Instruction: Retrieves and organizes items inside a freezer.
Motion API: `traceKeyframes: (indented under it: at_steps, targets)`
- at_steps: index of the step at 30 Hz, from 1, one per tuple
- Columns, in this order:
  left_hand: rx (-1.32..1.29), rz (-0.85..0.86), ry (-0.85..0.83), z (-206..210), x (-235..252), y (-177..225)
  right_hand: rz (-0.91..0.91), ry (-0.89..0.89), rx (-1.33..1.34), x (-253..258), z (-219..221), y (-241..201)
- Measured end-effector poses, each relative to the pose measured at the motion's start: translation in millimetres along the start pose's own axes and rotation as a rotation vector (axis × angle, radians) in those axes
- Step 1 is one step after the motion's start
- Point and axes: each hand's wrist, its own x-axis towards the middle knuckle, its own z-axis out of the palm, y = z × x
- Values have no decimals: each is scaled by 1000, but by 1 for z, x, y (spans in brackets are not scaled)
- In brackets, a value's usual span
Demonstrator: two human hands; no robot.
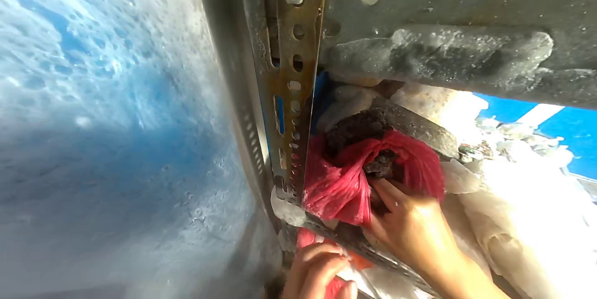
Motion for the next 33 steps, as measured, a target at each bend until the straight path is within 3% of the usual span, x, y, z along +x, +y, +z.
traceKeyframes:
  at_steps: [6,12,16,20,23,27,30,33]
  targets:
    - [349,269,-10,12,33,-10,73,-30,44,0,-29,-2]
    - [397,445,2,35,53,-7,393,-234,493,-10,-47,29]
    - [431,466,-65,49,66,-6,372,-245,663,-20,-47,43]
    - [504,507,-109,52,74,-8,299,-126,662,-28,-45,47]
    - [579,527,-92,51,80,-7,168,34,503,-32,-45,48]
    - [500,494,-40,48,91,-6,65,247,394,-43,-37,44]
    - [497,430,-128,45,101,-10,109,390,366,-51,-29,40]
    - [530,398,-198,47,110,-10,259,499,627,-54,-19,30]
